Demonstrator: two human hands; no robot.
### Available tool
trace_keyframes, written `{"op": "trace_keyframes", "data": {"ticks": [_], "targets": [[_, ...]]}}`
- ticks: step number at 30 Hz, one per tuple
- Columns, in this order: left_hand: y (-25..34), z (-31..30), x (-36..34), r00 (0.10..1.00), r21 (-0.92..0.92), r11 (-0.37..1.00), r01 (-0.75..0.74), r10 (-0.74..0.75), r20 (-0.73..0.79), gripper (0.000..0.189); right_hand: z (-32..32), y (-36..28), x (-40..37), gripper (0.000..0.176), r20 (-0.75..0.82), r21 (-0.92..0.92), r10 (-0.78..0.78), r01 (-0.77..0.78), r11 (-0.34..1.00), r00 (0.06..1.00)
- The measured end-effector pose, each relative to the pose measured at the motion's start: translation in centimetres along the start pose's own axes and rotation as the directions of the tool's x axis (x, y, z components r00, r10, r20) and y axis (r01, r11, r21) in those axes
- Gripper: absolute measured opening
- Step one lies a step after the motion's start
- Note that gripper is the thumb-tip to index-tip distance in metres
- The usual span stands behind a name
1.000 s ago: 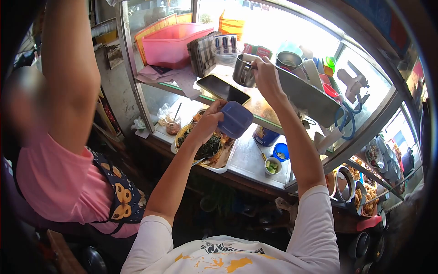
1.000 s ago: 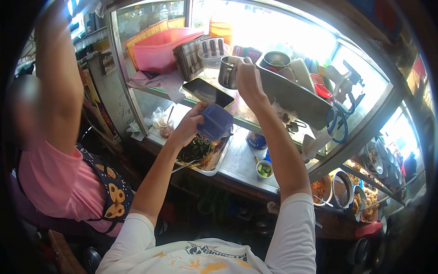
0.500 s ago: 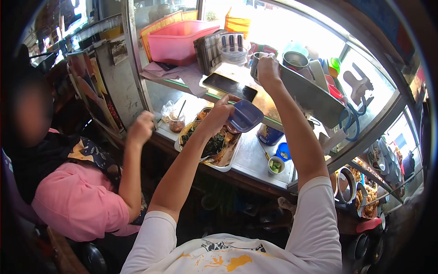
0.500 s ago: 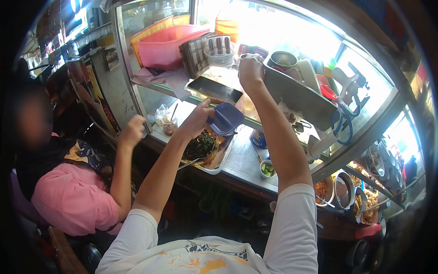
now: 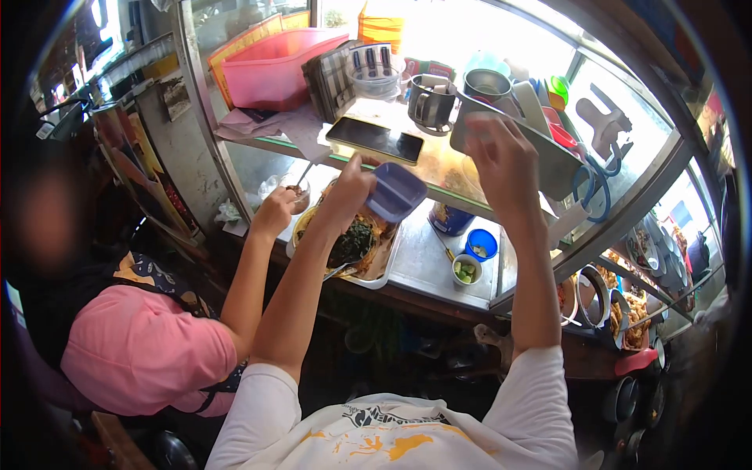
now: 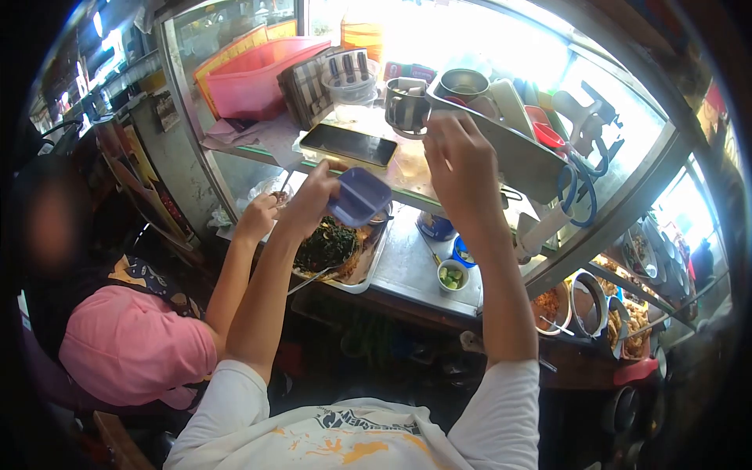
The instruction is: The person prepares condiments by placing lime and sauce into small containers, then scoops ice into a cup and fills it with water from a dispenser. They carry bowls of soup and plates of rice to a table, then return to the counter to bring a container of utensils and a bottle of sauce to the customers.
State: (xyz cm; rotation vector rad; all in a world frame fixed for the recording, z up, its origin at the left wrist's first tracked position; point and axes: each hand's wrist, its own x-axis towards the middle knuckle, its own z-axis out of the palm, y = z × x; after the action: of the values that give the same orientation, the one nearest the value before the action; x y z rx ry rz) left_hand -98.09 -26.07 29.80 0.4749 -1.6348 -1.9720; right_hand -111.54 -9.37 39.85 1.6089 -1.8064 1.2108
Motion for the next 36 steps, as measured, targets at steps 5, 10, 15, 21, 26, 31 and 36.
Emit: {"op": "trace_keyframes", "data": {"ticks": [5,10,15,21,26,31,36], "targets": [[-5.4,4.4,-6.6,0.990,0.056,0.990,-0.132,0.135,-0.048,0.027,-0.6,0.6,-13.1,0.012,0.281,0.177,0.434,-0.490,0.853,0.856],[-17.2,7.8,-11.2,0.986,-0.005,0.986,0.167,-0.167,0.007,0.022,2.0,5.2,-24.2,0.016,0.525,0.221,0.674,-0.848,0.483,0.520],[-23.1,11.4,-13.4,0.997,0.175,0.982,0.069,-0.061,-0.051,0.017,2.1,6.8,-28.8,0.018,0.470,0.037,0.625,-0.722,0.691,0.623],[-23.6,12.6,-12.9,0.890,-0.257,0.855,0.451,-0.451,0.063,0.021,1.9,9.8,-30.2,0.019,0.484,0.062,0.567,-0.672,0.738,0.667],[-27.2,11.3,-12.2,0.942,-0.136,0.933,0.333,-0.335,0.009,0.019,2.7,12.8,-30.0,0.018,0.365,0.091,0.656,-0.727,0.681,0.660],[-26.0,11.1,-10.7,0.940,-0.128,0.936,0.327,-0.336,-0.058,0.013,4.7,17.0,-29.6,0.015,0.221,-0.201,0.620,-0.587,0.784,0.753],[-26.1,11.0,-8.6,0.952,-0.066,0.957,0.281,-0.287,-0.103,0.013,5.5,19.7,-30.7,0.011,0.259,-0.212,0.578,-0.538,0.816,0.774]]}}
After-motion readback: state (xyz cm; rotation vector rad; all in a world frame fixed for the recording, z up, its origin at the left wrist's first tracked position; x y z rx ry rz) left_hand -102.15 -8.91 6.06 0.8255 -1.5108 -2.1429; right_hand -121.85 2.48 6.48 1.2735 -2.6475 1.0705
